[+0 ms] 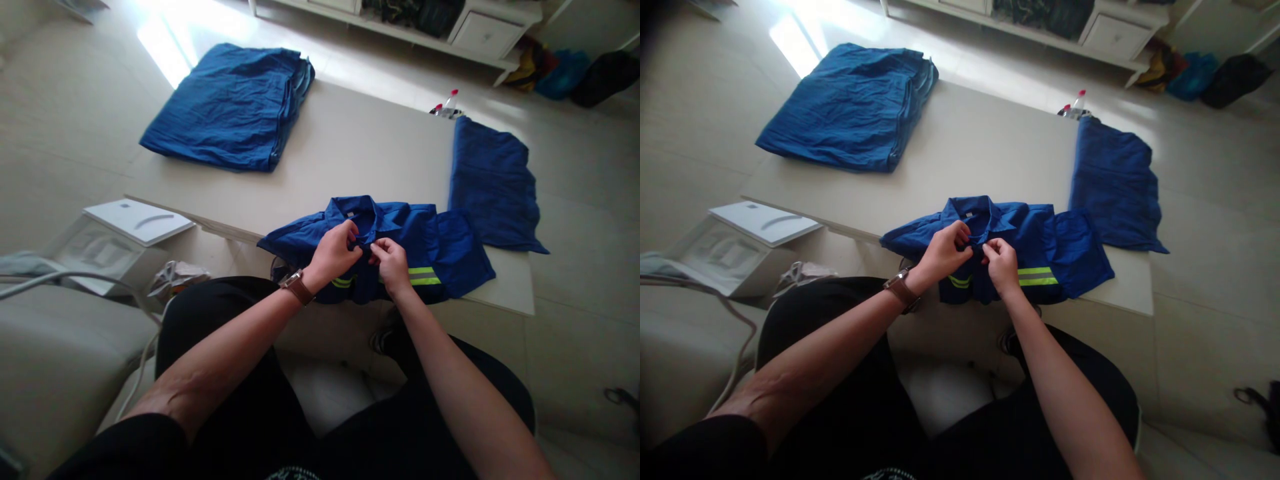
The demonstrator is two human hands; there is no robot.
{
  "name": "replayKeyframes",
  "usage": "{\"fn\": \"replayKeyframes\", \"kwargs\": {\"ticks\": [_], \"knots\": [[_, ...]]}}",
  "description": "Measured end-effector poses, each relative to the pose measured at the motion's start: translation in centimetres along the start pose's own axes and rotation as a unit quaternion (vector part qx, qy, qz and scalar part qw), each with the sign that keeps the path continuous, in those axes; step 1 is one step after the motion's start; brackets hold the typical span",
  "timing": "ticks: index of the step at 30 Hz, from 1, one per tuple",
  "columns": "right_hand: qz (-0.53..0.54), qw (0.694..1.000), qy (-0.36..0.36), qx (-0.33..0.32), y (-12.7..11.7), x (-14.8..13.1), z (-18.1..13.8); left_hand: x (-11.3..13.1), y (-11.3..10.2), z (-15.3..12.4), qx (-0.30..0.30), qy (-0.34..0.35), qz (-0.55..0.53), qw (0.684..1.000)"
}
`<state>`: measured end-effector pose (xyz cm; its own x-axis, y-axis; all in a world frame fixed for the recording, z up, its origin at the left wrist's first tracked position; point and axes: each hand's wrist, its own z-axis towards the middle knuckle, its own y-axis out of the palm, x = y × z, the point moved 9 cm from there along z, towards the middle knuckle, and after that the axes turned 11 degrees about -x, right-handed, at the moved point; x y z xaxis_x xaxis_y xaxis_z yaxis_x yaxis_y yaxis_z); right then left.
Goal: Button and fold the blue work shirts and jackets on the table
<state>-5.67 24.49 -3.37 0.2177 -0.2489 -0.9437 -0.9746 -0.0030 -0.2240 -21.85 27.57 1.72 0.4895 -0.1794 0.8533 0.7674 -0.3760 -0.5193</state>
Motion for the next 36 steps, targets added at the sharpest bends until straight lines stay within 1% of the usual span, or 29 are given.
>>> {"fn": "replayKeyframes", "kwargs": {"ticks": [2, 4, 6, 8, 10, 12, 14, 15, 16, 17, 20, 22, 24, 27, 29, 30, 32, 33, 34, 36], "knots": [[0.012, 1.000, 0.009, 0.002, -0.1, 0.4, 0.2, -0.4, -2.1, 0.0, 0.029, -0.025, 0.107, 0.993], [0.000, 1.000, 0.011, 0.007, -0.3, 0.6, 0.4, -2.1, -4.2, -0.2, 0.037, -0.099, 0.205, 0.973], [-0.049, 0.999, 0.000, 0.022, -0.9, 0.2, 0.4, -4.7, -5.5, -0.7, -0.005, -0.184, 0.269, 0.945], [-0.121, 0.992, -0.015, 0.043, -2.0, -0.4, 0.4, -7.0, -5.8, -1.3, -0.069, -0.233, 0.304, 0.921], [-0.194, 0.978, -0.031, 0.064, -3.8, -1.1, 0.7, -8.6, -5.8, -1.8, -0.106, -0.244, 0.325, 0.907], [-0.271, 0.956, -0.056, 0.096, -6.1, -2.0, 1.2, -9.7, -6.0, -2.0, -0.113, -0.243, 0.339, 0.902], [-0.356, 0.922, -0.085, 0.130, -8.2, -3.0, 2.3, -10.7, -6.1, -1.9, -0.114, -0.242, 0.340, 0.902], [-0.398, 0.903, -0.090, 0.135, -8.9, -3.3, 3.1, -11.2, -6.2, -1.8, -0.117, -0.240, 0.334, 0.904], [-0.436, 0.887, -0.086, 0.128, -9.3, -3.4, 4.2, -11.7, -6.2, -1.6, -0.121, -0.237, 0.323, 0.908], [-0.470, 0.874, -0.070, 0.107, -9.4, -3.1, 5.5, -12.3, -6.4, -1.4, -0.124, -0.237, 0.308, 0.913], [-0.549, 0.835, 0.029, -0.015, -8.3, -1.1, 8.9, -14.1, -7.0, -1.2, -0.130, -0.255, 0.266, 0.921], [-0.577, 0.810, 0.082, -0.072, -7.6, -0.3, 9.4, -15.0, -7.3, -1.7, -0.133, -0.274, 0.259, 0.917], [-0.586, 0.800, 0.088, -0.090, -7.6, -0.8, 8.4, -15.3, -7.5, -2.4, -0.132, -0.284, 0.273, 0.910], [-0.592, 0.800, 0.055, -0.074, -9.0, -3.2, 5.0, -14.1, -7.1, -3.4, -0.131, -0.256, 0.288, 0.913], [-0.597, 0.800, 0.029, -0.046, -10.8, -5.4, 2.1, -12.0, -6.8, -3.9, -0.137, -0.219, 0.274, 0.926], [-0.598, 0.801, 0.013, -0.029, -11.7, -6.8, 0.6, -10.6, -6.9, -4.2, -0.139, -0.204, 0.264, 0.933], [-0.597, 0.801, -0.039, 0.010, -13.4, -10.1, -2.6, -6.7, -8.1, -4.8, -0.124, -0.171, 0.256, 0.943], [-0.594, 0.800, -0.076, 0.035, -14.2, -12.2, -4.2, -4.3, -9.3, -5.1, -0.101, -0.150, 0.263, 0.948], [-0.588, 0.798, -0.117, 0.063, -15.0, -14.4, -6.0, -1.5, -10.7, -5.5, -0.069, -0.125, 0.274, 0.951], [-0.566, 0.791, -0.192, 0.129, -16.9, -19.0, -9.7, 4.4, -14.2, -6.9, 0.027, -0.063, 0.304, 0.950]]}}
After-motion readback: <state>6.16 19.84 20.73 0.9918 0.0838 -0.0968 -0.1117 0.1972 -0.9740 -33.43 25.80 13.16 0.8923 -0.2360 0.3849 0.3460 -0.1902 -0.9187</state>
